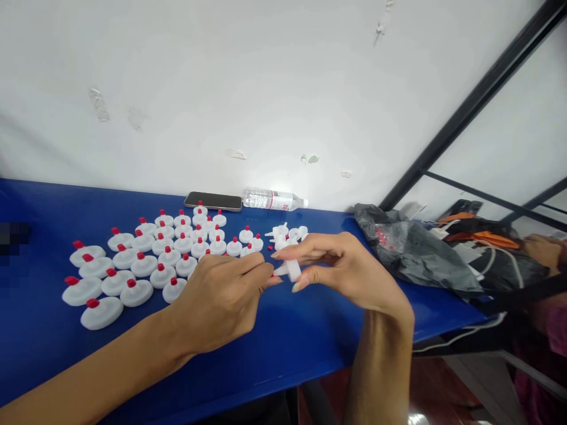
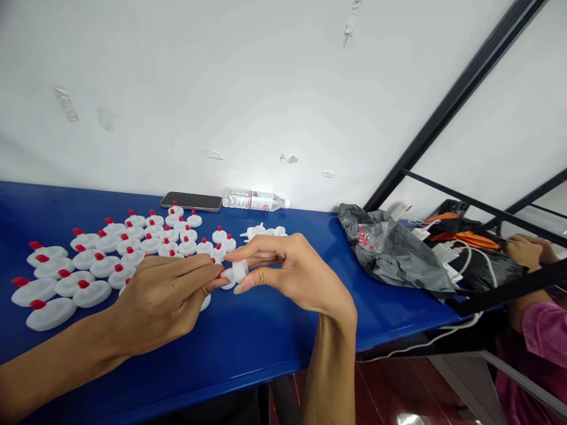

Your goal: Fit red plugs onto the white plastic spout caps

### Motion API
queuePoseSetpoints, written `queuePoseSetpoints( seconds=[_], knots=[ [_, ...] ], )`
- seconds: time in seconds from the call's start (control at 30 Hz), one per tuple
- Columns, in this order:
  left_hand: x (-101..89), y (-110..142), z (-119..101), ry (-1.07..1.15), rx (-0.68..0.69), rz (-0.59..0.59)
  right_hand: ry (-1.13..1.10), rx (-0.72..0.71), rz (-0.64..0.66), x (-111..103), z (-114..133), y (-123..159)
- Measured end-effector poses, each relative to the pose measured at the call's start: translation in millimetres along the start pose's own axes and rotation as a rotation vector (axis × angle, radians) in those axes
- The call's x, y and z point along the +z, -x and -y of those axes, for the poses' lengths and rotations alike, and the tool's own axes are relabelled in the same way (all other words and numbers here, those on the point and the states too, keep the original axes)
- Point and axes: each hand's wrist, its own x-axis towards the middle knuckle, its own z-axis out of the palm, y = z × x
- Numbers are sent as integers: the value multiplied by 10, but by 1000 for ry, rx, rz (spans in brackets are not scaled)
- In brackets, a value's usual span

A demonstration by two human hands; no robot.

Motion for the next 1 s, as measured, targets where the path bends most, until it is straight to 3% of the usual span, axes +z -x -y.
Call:
queuePoseSetpoints(
  seconds=[0.3, 0.57, 0.67, 0.83, 1.0],
  knots=[
    [61, 42, 47, 123, -90, 31, 41, 13, 35, 9, 18, -21],
    [37, -49, 113, 377, -277, 33, 406, -15, 18, -109, 9, -23],
    [54, -24, 59, 357, -251, 134, 513, 5, -101, -190, -82, -29],
    [147, 67, 17, 234, -95, 450, 821, 125, -260, -354, -361, -6],
    [158, 87, 21, 239, -83, 500, 911, 295, -215, -477, -593, 63]
  ],
)
